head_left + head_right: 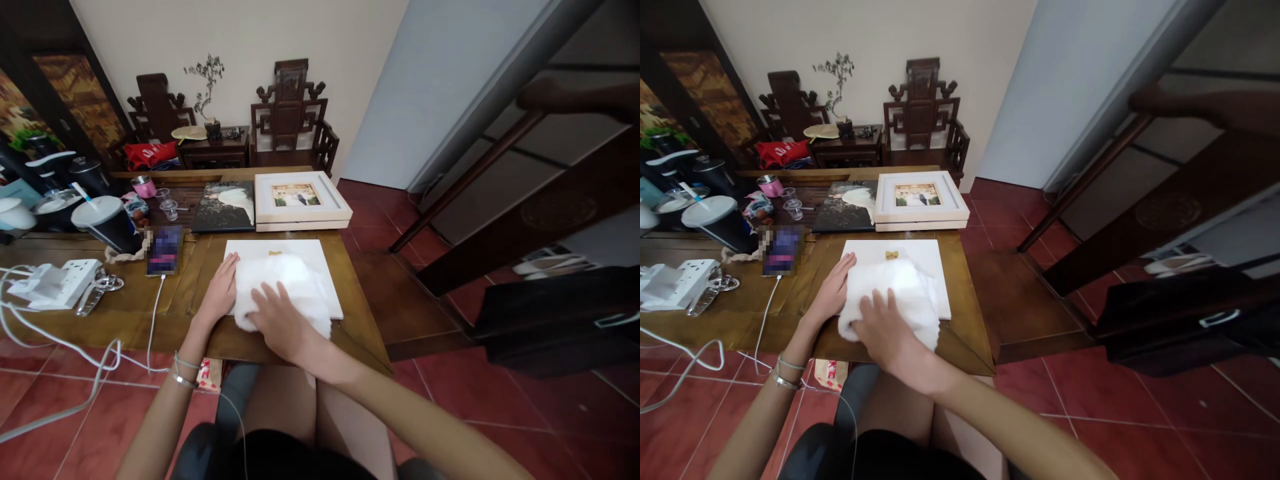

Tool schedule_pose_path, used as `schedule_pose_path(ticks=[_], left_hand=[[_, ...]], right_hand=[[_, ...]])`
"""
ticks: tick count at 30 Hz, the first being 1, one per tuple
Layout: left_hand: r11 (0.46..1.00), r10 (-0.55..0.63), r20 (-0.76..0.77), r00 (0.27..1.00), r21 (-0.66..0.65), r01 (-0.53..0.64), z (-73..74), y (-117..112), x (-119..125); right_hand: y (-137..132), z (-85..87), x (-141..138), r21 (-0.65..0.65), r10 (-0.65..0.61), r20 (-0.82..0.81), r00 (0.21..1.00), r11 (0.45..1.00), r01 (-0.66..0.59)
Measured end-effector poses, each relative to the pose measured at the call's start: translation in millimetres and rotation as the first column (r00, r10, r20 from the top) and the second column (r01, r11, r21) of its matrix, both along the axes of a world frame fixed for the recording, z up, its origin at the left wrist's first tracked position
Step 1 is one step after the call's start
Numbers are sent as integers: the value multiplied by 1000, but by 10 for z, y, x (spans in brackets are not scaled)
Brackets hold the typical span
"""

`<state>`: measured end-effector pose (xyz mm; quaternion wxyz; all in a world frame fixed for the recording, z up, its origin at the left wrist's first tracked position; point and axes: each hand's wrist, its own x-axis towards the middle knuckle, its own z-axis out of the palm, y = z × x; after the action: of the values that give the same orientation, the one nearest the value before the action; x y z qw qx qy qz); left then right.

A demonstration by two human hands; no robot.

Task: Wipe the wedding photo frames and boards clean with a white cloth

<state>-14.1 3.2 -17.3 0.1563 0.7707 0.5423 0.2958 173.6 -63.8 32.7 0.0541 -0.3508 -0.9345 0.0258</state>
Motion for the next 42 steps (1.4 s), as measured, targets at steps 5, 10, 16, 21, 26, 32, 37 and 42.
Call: schedule_pose_path(ticks=[5, 10, 16, 21, 26, 32, 37, 42], left_hand=[[1000, 2, -8, 1000, -5, -2, -12, 4, 1], [1000, 15, 14, 1000, 7, -15, 0, -2, 29], [995, 96, 306, 947, 9, -104, 118, -54, 50], [987, 163, 527, 834, -79, -142, 129, -63, 12], [991, 130, 288, 949, -72, -114, 110, -81, 66], [998, 53, 80, 995, 33, -56, 27, -40, 87], [995, 58, 54, 997, 76, -62, 36, -38, 80], [996, 49, 64, 997, 71, -53, 85, -58, 94]], right_hand=[[-149, 44, 204, -91, 64, -77, 995, 993, -71], [345, 266, 86, -72, -181, -5, 983, 981, 181], [624, 228, -284, -1, -294, -1, 956, 956, 294], [261, 49, -217, 42, 11, -53, 999, 999, -9], [13, 173, 63, -127, 100, -54, 994, 986, -106], [512, 516, 108, -150, -240, 60, 969, 957, 246], [1051, 628, -206, -156, -202, 18, 979, 967, 203], [1348, 454, -497, -157, -152, -44, 987, 977, 144]])
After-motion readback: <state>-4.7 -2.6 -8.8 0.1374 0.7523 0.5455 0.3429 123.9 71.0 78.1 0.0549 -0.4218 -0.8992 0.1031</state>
